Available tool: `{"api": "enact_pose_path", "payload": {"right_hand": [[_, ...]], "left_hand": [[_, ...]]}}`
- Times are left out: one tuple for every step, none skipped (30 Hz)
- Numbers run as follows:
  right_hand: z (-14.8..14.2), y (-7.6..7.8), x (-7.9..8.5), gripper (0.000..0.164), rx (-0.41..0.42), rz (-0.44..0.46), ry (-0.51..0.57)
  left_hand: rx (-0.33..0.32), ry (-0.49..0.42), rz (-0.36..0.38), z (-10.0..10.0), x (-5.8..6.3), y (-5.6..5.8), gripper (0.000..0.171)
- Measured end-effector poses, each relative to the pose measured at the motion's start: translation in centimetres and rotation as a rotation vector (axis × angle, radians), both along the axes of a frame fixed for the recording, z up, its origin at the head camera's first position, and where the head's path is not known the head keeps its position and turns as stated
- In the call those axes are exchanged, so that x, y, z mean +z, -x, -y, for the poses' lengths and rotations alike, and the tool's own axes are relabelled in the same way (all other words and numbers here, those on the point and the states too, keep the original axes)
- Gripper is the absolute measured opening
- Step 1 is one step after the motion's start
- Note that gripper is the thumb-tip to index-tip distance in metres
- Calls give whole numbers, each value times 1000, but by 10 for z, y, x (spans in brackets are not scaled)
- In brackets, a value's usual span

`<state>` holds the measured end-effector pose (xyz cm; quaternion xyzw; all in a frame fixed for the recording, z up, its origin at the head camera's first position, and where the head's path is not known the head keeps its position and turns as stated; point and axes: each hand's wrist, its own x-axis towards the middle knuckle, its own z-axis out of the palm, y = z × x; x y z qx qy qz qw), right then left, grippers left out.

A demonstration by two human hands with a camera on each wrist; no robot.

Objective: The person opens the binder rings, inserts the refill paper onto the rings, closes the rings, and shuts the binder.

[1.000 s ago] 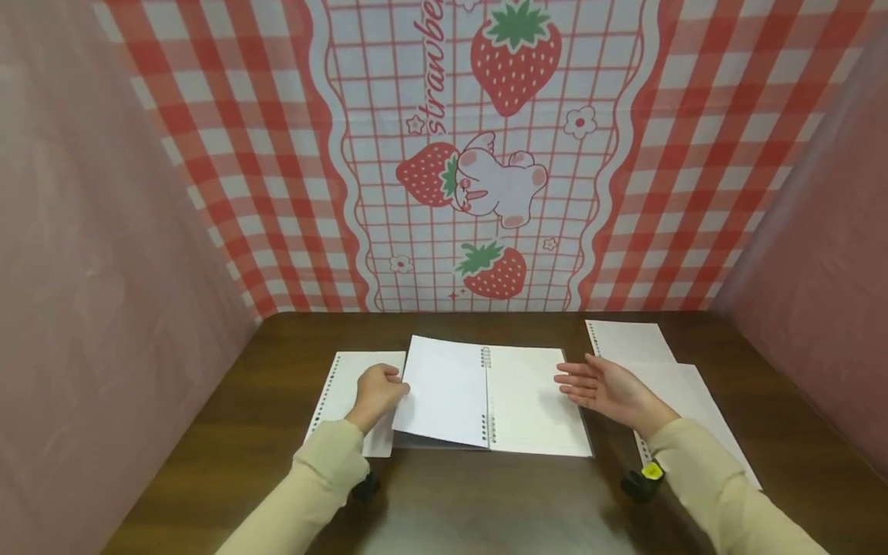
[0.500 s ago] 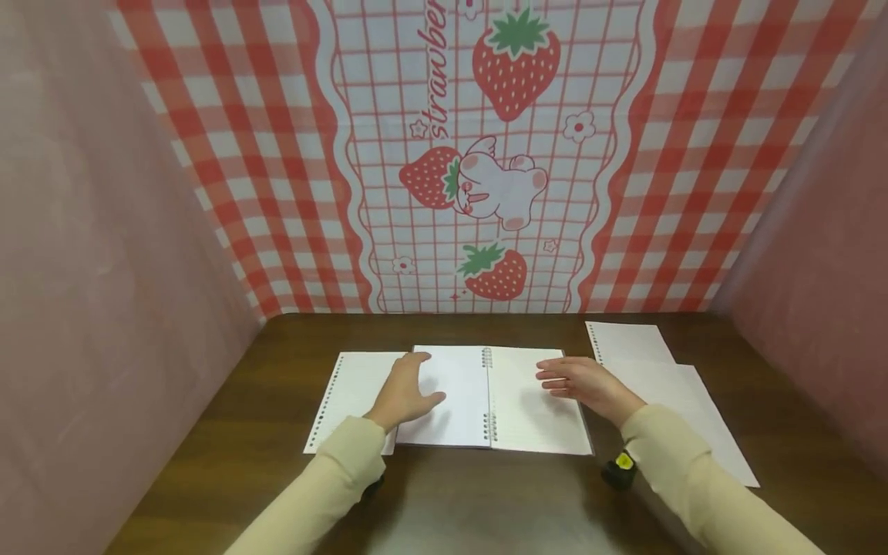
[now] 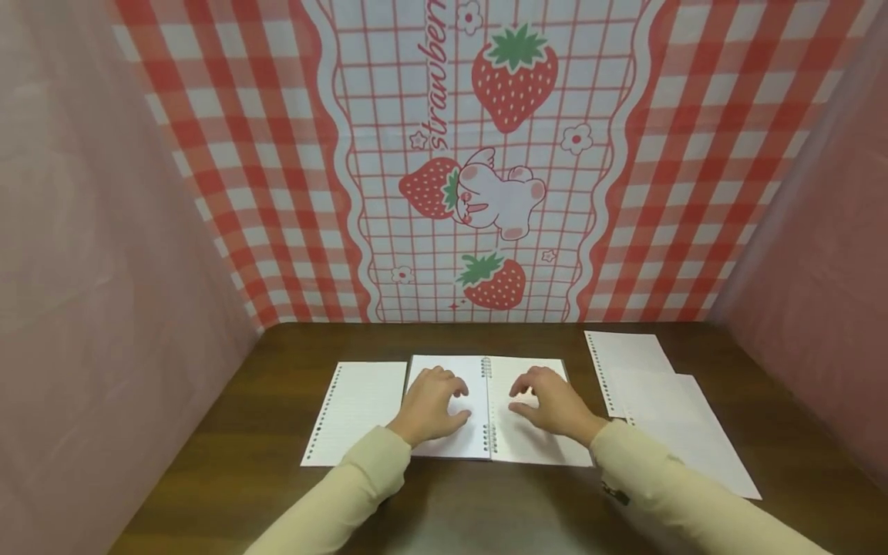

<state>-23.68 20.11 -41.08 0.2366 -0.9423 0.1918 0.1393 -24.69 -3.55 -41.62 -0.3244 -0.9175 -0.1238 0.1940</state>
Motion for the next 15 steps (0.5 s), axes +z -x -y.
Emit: {"api": "enact_pose_path", "payload": {"right_hand": [[3, -1, -2, 15, 12, -61, -49], [6, -1, -4, 16, 22, -115, -87], [8, -2, -6, 18, 29, -159, -121], [10, -1, -8, 19, 36, -198, -149], [12, -1, -10, 20, 50, -228, -167], [13, -1, -11, 21, 64, -256, -179], [14, 0, -12, 21, 79, -272, -185], [15, 0, -14, 21, 91, -284, -192], [16, 0, -16, 21, 100, -297, -200], [17, 0, -17, 21, 108, -312, -205], [18, 0, -19, 21, 116, -325, -207], [19, 0, -20, 21, 122, -336, -209], [20, -1, -22, 20, 126, -347, -211], [22, -2, -24, 20, 128, -359, -211], [23, -2, -26, 19, 128, -368, -212]], "left_hand": [[-16, 25, -39, -2, -1, 1, 23], [-31, 47, -67, -3, -2, 2, 21], [-45, 70, -92, -5, -3, 3, 20], [-58, 85, -108, -7, -4, 4, 19], [-72, 97, -122, -8, -6, 5, 18], [-84, 110, -132, -10, -6, 5, 17], [-91, 124, -137, -11, -7, 6, 17], [-93, 140, -132, -12, -8, 7, 17], [-93, 155, -131, -14, -7, 7, 17], [-94, 167, -129, -15, -7, 6, 17], [-92, 181, -136, -16, -8, 6, 17], [-91, 193, -140, -17, -8, 6, 18], [-92, 202, -144, -17, -8, 5, 17], [-91, 212, -153, -18, -9, 4, 17], [-92, 220, -161, -18, -10, 3, 17]]}}
